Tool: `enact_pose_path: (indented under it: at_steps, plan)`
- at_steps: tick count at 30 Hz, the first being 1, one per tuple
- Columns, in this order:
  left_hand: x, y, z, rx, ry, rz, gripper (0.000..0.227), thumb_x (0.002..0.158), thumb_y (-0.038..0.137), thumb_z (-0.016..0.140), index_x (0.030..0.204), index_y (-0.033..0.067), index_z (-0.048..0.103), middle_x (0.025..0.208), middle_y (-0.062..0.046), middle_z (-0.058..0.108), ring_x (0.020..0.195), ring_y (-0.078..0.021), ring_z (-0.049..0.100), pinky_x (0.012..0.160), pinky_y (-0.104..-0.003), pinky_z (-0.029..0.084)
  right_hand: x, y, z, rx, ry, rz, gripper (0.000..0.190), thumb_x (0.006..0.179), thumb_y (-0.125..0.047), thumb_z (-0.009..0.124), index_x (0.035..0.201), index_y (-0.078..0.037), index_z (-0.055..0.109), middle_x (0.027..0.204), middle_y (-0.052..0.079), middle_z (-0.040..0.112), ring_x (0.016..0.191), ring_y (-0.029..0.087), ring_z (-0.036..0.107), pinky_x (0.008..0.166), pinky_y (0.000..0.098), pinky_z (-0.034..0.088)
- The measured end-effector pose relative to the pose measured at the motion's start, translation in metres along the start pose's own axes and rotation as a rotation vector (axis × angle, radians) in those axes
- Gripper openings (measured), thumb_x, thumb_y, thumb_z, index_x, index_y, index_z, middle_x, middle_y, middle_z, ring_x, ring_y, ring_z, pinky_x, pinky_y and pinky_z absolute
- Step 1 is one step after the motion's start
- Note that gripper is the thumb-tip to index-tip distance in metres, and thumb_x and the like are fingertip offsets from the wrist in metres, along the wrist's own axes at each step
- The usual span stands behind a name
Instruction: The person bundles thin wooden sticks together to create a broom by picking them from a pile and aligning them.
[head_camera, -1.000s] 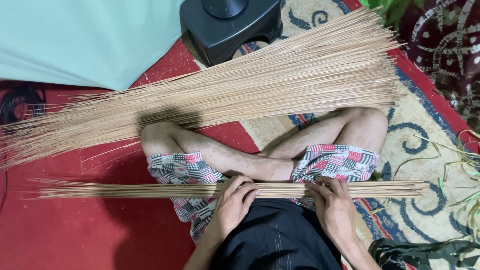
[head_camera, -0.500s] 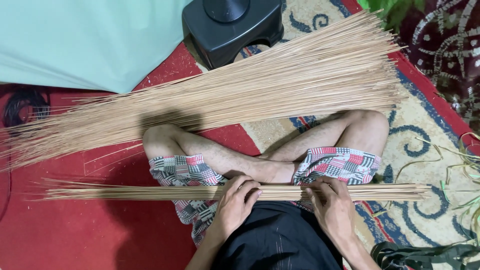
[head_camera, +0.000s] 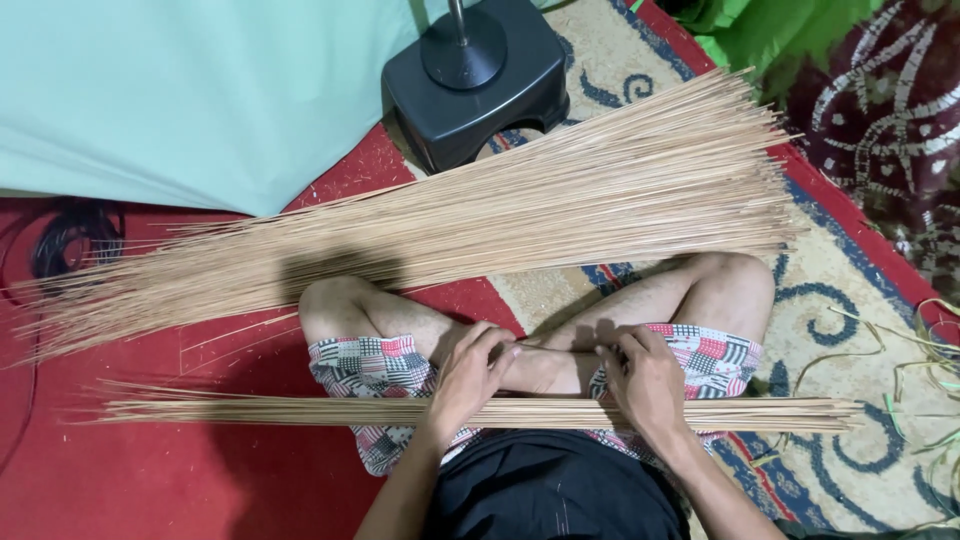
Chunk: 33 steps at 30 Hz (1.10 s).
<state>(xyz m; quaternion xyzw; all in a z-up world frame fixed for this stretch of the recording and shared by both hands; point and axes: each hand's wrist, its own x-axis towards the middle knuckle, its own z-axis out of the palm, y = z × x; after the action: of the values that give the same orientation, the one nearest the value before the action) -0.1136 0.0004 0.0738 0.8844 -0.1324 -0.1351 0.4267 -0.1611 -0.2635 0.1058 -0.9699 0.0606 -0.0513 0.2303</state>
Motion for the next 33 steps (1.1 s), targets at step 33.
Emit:
enact_pose_path:
  at_steps: [33]
  plan:
    - [0.113, -0.073, -0.006, 0.648, 0.039, -0.129, 0.019, 0.096, 0.019, 0.061, 0.113, 0.0128, 0.065, 0.113, -0.007, 0.058, 0.114, -0.0249, 0.054, 0.093, -0.040, 0.049, 0.159, 0.055, 0.070, -0.322, -0.153, 0.032, 0.018, 0.103, -0.027, 0.056, 0.108, -0.024, 0.073, 0.110, 0.000, 0.058, 0.114, 0.022, 0.058, 0.088, 0.0371, 0.061]
